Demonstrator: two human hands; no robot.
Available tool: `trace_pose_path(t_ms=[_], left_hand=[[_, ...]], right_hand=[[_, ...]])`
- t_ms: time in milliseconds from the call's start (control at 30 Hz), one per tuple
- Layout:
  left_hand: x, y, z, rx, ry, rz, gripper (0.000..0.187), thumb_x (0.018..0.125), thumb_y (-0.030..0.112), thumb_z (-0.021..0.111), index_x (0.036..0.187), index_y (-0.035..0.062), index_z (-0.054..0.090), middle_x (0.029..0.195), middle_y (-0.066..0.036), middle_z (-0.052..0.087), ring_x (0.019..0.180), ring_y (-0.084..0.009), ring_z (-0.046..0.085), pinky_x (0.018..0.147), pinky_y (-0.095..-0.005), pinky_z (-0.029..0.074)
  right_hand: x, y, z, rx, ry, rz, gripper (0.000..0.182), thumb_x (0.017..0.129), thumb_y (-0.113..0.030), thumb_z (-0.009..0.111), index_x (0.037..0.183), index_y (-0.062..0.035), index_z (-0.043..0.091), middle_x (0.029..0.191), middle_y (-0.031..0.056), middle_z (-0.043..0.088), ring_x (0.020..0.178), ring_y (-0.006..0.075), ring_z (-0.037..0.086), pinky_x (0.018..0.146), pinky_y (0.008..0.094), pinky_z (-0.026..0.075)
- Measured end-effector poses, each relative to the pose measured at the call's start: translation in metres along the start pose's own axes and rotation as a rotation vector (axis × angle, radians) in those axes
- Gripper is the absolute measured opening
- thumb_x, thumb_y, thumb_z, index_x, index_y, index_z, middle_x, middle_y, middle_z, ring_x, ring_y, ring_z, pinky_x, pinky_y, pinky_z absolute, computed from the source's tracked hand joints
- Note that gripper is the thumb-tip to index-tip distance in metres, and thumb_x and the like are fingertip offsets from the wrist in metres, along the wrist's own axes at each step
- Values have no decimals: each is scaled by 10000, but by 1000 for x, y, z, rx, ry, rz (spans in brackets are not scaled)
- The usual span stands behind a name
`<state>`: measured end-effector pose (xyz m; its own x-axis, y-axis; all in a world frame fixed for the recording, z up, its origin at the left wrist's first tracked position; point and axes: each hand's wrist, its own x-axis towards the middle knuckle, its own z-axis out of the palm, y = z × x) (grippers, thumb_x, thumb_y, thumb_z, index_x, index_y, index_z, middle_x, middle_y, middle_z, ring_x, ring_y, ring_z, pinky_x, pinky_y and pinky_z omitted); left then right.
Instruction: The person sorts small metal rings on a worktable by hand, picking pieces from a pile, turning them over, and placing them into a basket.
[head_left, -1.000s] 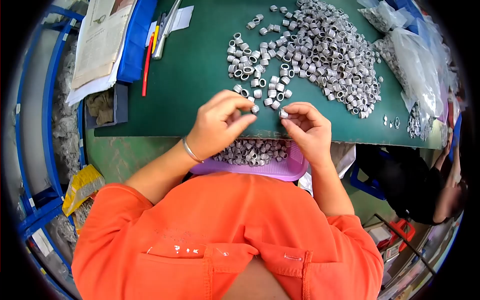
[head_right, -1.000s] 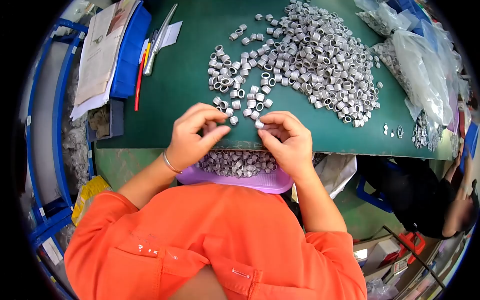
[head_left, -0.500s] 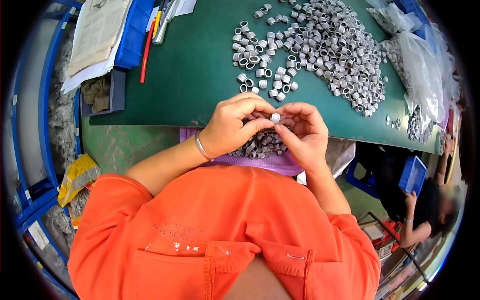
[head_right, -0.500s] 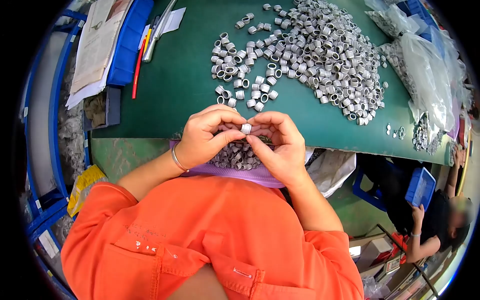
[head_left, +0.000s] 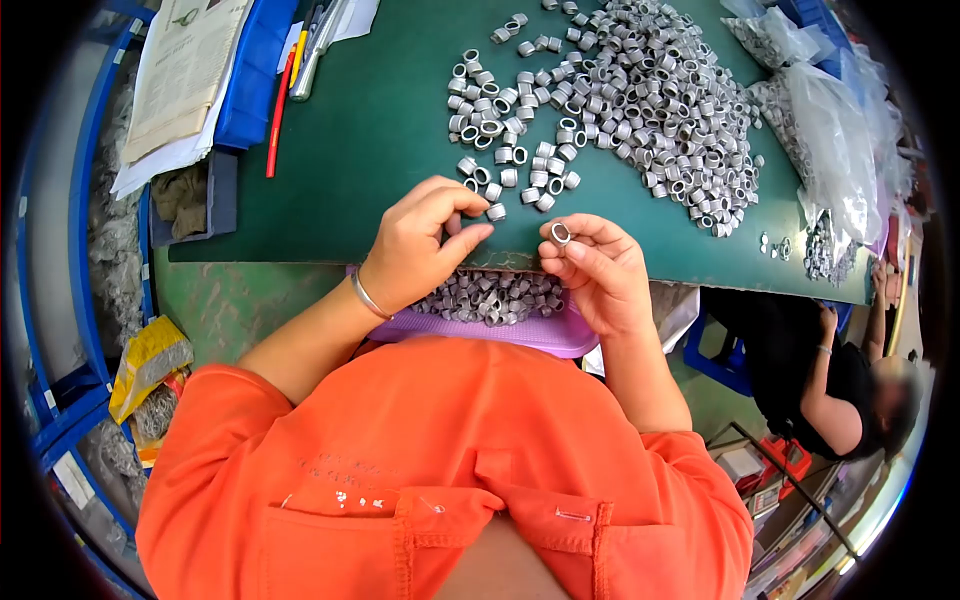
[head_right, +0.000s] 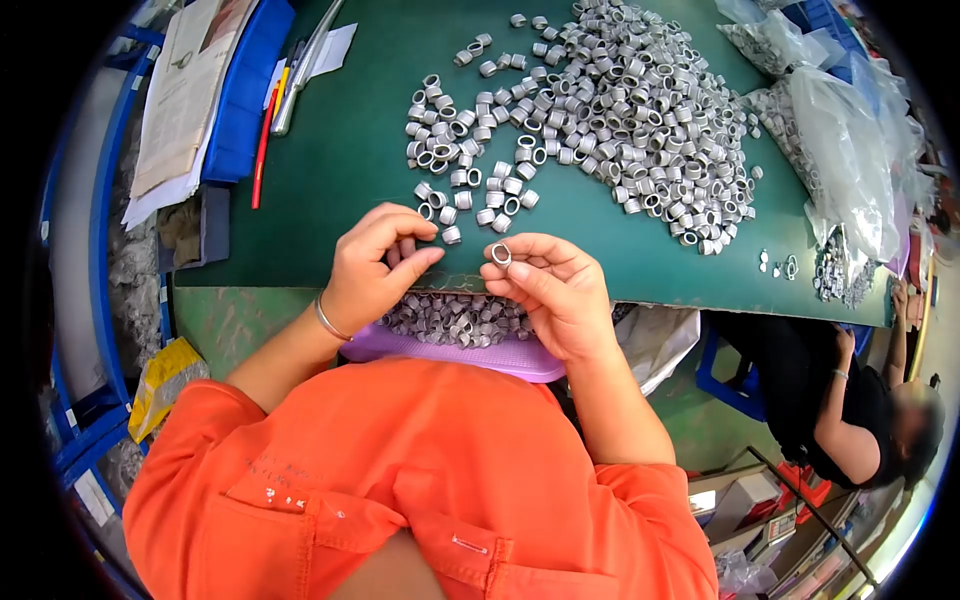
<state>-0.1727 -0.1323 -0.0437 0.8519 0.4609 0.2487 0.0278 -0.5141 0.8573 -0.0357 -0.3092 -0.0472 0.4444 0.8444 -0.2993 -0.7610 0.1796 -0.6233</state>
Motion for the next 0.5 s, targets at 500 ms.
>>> trace_pose_path(t_ms=[500], left_hand=[[-4, -1, 6, 182, 26, 65, 423, 660, -5, 770, 1045, 44, 601, 1070, -85, 500, 646, -127, 440, 599, -262, 424]], right_hand=[[34, -6, -3, -1536, 188, -920, 320, 689, -75, 697, 1000, -58, 621, 998, 142, 575, 929, 340, 550, 809, 428, 445]])
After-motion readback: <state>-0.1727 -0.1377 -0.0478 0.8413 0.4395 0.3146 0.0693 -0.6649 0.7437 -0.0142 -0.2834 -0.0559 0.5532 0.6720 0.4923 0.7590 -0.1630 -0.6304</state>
